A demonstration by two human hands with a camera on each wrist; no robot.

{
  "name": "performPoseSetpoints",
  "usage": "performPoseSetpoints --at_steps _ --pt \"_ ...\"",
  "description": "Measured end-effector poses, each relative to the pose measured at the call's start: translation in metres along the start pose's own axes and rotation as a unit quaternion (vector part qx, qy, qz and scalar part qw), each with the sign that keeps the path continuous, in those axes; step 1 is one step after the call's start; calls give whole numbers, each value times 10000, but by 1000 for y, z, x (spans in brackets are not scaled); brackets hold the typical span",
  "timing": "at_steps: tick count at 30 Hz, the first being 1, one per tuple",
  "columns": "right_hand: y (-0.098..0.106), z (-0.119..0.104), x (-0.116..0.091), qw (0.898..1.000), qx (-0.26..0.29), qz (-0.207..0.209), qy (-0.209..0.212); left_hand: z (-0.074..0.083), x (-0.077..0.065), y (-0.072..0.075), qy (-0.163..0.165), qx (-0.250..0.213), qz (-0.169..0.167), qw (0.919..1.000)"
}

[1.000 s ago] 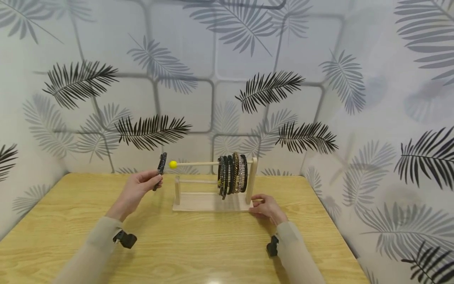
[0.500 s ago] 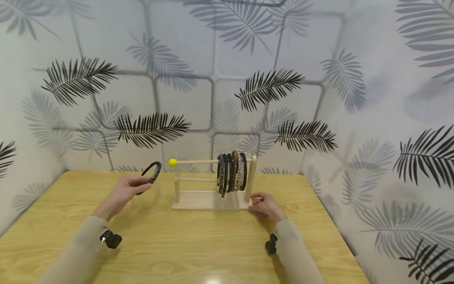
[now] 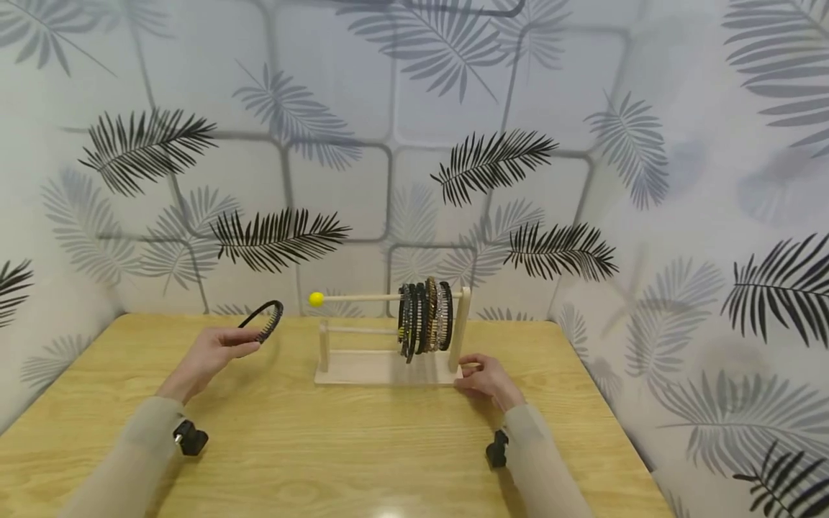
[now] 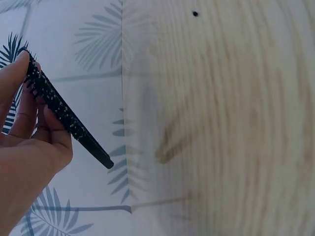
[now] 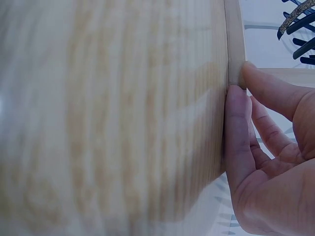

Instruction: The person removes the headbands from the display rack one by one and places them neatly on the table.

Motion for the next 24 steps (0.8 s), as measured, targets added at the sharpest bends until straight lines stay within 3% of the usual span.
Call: performPoseSetpoints --at_steps 8,18,24 --pt "-2 -2 2 10000 39 -4 26 -7 -8 13 -187 586 183 9979" --pt "-6 -6 1 10000 52 -49 -4 -15 -17 30 -33 1059 90 9943" --pt "-2 -2 -1 10000 -19 64 -58 -17 -16 39 -37 1117 143 9936"
Point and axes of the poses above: each hand's wrist, its own x-axis towards the middle knuckle, its own y-axis out of the back of the hand, z = x × y, the point moved 2 cm from there along x, towards the middle knuckle, and after that the axes turned 8 degrees about -y, right-handed, at the moved point
